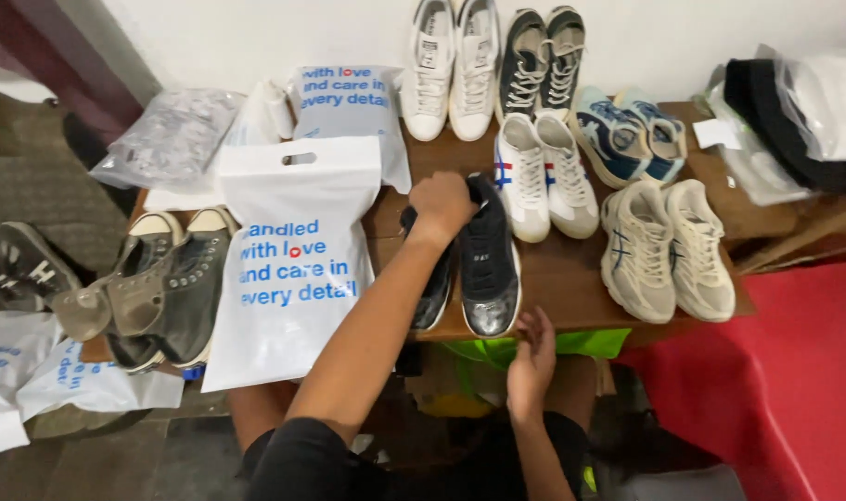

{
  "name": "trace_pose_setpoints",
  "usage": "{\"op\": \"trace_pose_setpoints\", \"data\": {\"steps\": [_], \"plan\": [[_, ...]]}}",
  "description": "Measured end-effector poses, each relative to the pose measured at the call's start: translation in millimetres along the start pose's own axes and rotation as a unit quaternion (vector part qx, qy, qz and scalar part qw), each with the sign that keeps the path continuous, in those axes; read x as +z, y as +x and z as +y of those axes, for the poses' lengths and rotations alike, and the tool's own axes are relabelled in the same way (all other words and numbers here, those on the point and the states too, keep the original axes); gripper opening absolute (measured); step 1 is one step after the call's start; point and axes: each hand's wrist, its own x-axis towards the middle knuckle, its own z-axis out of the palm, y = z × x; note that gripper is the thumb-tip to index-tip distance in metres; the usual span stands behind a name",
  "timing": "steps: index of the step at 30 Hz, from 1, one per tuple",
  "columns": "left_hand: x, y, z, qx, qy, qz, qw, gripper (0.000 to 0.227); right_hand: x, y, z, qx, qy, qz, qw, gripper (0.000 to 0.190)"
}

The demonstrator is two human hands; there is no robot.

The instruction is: The person is organizing and packing various pairs of sneakers into white plastic bags on a table.

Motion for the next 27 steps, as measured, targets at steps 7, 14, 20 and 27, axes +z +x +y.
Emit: {"op": "trace_pose_setpoints", "data": {"steps": [7,14,20,27], "plan": [[50,2,-19,-0.011,-0.073,0.082,0.994,0.026,23,23,-42,-0.112,-0.254,-0.173,0.945,0.062],[0,-117,-37,0.120,-0.240,0.214,0.939,0.040,30,26,-43,-0.091,-0.308,-0.223,0.921,0.101],[55,-196,-48,0.080,-0.316,0.176,0.929,0.087,37,23,-40,-0.090,-0.320,-0.218,0.917,0.093],[84,-152,-60,0.039,-0.198,0.158,0.966,0.087,56,47,-13,-0.159,-0.328,-0.192,0.911,0.091]]}}
